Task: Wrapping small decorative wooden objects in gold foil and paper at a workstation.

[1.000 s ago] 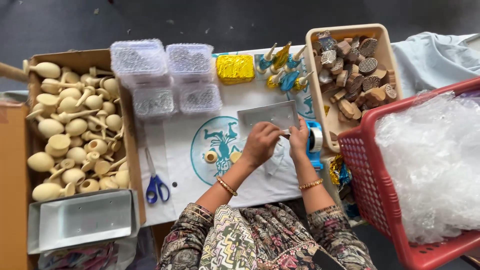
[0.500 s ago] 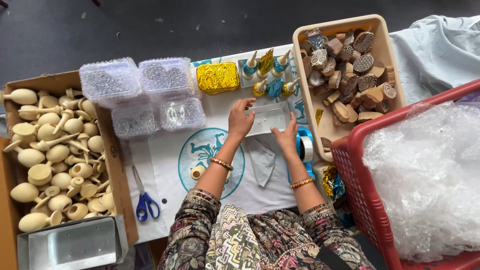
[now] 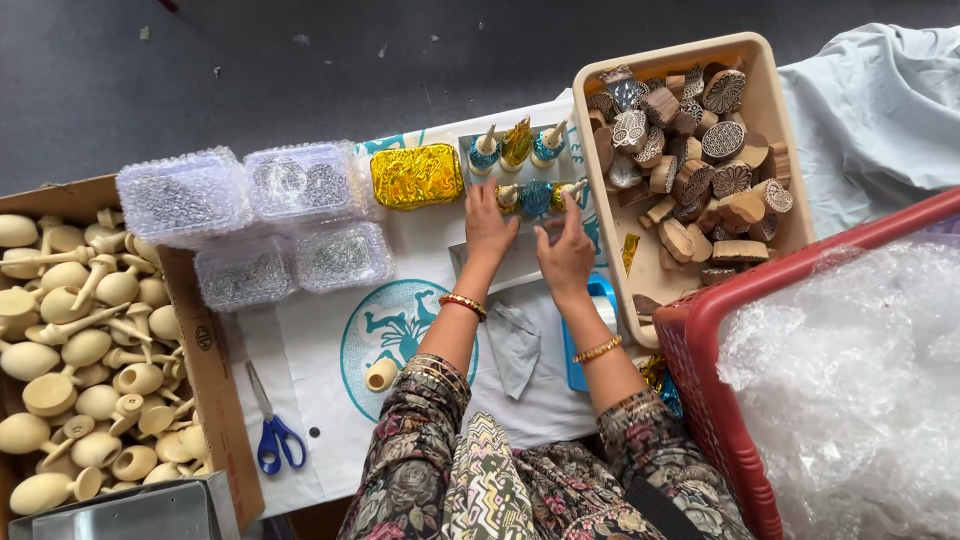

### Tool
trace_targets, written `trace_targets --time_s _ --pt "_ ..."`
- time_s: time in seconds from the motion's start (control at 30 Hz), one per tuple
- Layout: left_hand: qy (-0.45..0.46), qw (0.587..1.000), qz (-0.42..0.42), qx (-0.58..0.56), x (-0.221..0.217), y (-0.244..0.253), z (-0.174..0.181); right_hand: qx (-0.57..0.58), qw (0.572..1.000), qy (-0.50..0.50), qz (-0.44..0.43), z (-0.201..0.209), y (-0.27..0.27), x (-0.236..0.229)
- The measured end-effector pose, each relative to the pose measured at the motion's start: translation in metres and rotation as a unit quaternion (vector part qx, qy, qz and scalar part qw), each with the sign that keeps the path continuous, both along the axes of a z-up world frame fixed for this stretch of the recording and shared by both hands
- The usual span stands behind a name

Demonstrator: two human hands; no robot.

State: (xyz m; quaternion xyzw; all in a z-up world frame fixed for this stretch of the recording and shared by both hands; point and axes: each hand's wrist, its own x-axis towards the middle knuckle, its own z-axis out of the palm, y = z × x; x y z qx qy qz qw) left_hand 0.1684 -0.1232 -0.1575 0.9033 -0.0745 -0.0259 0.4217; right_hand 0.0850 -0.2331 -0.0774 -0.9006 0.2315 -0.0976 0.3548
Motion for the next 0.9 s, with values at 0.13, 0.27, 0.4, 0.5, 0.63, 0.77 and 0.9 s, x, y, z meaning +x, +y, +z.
trace_targets --time_s 0.13,0.27,0.4,0.5,0.63,0.77,0.9 --pt "0.018 1.0 0.004 0.02 0.005 -0.003 -0.015 -0.04 0.998 0.044 0.008 -0.038 -0.01 0.023" --pt "-0.001 1.0 0.003 0.02 0.008 0.005 -0.013 -0.086 0.993 0.078 0.01 -0.056 -0.01 0.036" --pt "-0.039 0.999 -0.008 -0.037 0.008 0.026 0.023 -0.086 0.99 0.108 -0.019 -0.08 -0.013 0.043" --pt "-0.037 0.998 -0.024 -0.052 -0.007 0.054 0.052 -0.086 0.992 0.093 -0.022 -0.097 -0.015 0.043" --pt "-0.004 0.999 -0.035 -0.016 -0.039 0.082 0.068 -0.078 0.997 0.01 -0.016 -0.08 -0.006 0.04" --pt "0.022 0.998 -0.061 0.006 -0.06 0.091 0.046 -0.065 0.997 0.02 -0.028 -0.044 0.008 0.021" --pt "0.008 0.997 -0.078 0.03 -0.07 0.09 0.028 -0.047 0.999 0.012 0.011 -0.048 0.019 -0.019"
